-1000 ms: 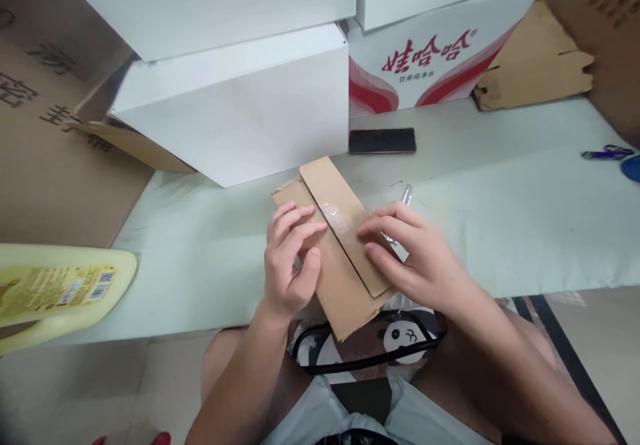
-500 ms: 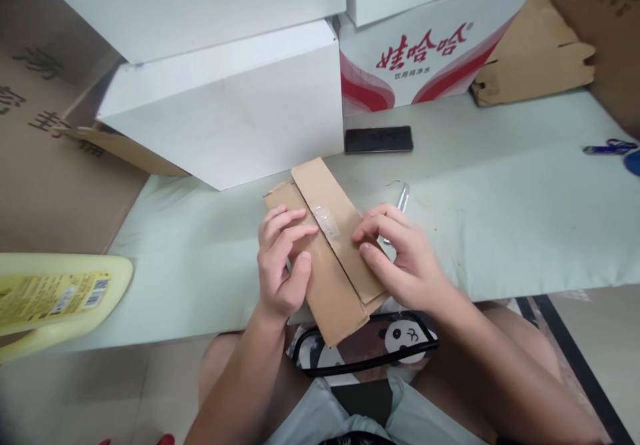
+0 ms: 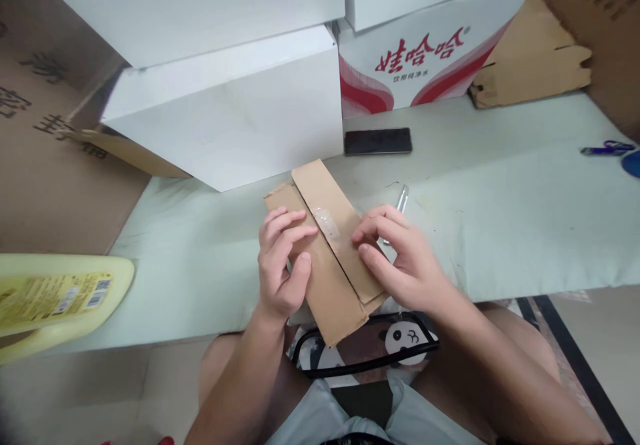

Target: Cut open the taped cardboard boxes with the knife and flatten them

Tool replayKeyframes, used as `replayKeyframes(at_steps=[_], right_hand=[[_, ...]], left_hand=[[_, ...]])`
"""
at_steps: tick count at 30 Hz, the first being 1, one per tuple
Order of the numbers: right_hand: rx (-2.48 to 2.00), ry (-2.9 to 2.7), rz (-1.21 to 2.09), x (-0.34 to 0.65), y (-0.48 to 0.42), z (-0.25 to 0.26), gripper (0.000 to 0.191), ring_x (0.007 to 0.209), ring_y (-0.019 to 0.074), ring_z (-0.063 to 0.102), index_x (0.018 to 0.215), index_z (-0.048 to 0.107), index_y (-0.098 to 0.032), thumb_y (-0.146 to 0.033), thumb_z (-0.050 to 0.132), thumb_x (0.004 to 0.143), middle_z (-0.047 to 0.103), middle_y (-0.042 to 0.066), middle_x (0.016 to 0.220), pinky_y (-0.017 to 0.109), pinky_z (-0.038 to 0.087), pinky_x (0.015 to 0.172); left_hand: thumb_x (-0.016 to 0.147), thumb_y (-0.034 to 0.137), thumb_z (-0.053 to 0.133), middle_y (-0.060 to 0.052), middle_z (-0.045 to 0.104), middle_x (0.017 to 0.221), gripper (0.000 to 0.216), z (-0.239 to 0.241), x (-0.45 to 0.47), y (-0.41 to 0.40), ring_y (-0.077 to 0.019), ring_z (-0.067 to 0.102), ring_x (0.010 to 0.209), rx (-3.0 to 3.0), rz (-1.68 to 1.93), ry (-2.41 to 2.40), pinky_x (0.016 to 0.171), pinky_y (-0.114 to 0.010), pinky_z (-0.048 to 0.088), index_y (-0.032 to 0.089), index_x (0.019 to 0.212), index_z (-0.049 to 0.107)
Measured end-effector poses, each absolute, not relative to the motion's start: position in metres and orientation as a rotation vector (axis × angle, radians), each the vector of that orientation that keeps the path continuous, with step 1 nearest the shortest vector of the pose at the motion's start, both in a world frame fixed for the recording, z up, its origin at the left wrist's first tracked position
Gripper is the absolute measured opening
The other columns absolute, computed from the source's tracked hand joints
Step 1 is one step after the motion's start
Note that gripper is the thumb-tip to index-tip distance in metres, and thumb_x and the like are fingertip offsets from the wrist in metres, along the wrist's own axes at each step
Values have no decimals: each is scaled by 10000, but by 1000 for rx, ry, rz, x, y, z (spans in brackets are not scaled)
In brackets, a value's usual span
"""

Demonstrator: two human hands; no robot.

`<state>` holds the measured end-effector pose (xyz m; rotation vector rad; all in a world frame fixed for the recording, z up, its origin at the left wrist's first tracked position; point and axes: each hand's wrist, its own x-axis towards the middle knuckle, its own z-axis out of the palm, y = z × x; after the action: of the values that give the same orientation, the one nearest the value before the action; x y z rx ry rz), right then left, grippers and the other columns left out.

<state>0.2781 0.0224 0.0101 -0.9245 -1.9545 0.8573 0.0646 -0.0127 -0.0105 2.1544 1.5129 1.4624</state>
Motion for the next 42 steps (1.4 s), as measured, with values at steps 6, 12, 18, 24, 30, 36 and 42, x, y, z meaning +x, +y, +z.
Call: replayKeyframes(at_steps=[6,12,18,24,30,36,42], right_hand=[[-920,-1958,842,278,22,10,115,849,195,583,969,608,-251,-167,528,974,585,35,900,349,497,732],[-939,-1940,850,278,22,11,102,857,213,597,948,622,-254,-193,541,961,601,37,886,364,501,736],[-948,-1938,852,278,22,11,101,855,214,601,945,625,-253,-196,543,960,605,41,889,367,510,741],[-933,-1956,842,278,22,12,99,848,201,599,952,618,-251,-187,543,965,601,38,896,352,512,736],[-924,-1960,848,278,22,13,91,824,198,603,955,621,-247,-196,547,967,602,38,886,353,517,722],[-959,-1953,854,279,21,13,91,849,200,602,942,623,-246,-195,551,965,606,43,917,352,521,739],[-957,-1960,854,279,20,12,100,866,199,605,951,619,-249,-186,544,971,604,42,938,353,522,762]], left_hand=[[868,167,515,-92,657,1215,258,-11,65,-13,-265,572,1239,2148,1470,1503,1144,-535,450,230,1083,642],[867,177,517,-93,662,1215,257,-11,65,-13,-278,573,1241,2139,1469,1508,1136,-564,448,237,1085,640],[875,188,518,-94,669,1210,251,-10,64,-13,-288,585,1232,2169,1454,1524,1124,-571,458,248,1089,635],[877,180,517,-95,666,1217,256,-10,64,-13,-280,591,1229,2168,1448,1514,1131,-561,456,242,1094,638],[881,186,514,-99,669,1220,253,-10,63,-14,-292,588,1240,2169,1432,1536,1131,-576,454,245,1094,638],[877,192,517,-99,673,1216,248,-9,62,-13,-292,600,1224,2176,1416,1539,1135,-576,453,240,1086,642],[876,183,519,-93,668,1208,250,-9,63,-12,-281,603,1207,2174,1440,1523,1134,-571,458,244,1090,633]])
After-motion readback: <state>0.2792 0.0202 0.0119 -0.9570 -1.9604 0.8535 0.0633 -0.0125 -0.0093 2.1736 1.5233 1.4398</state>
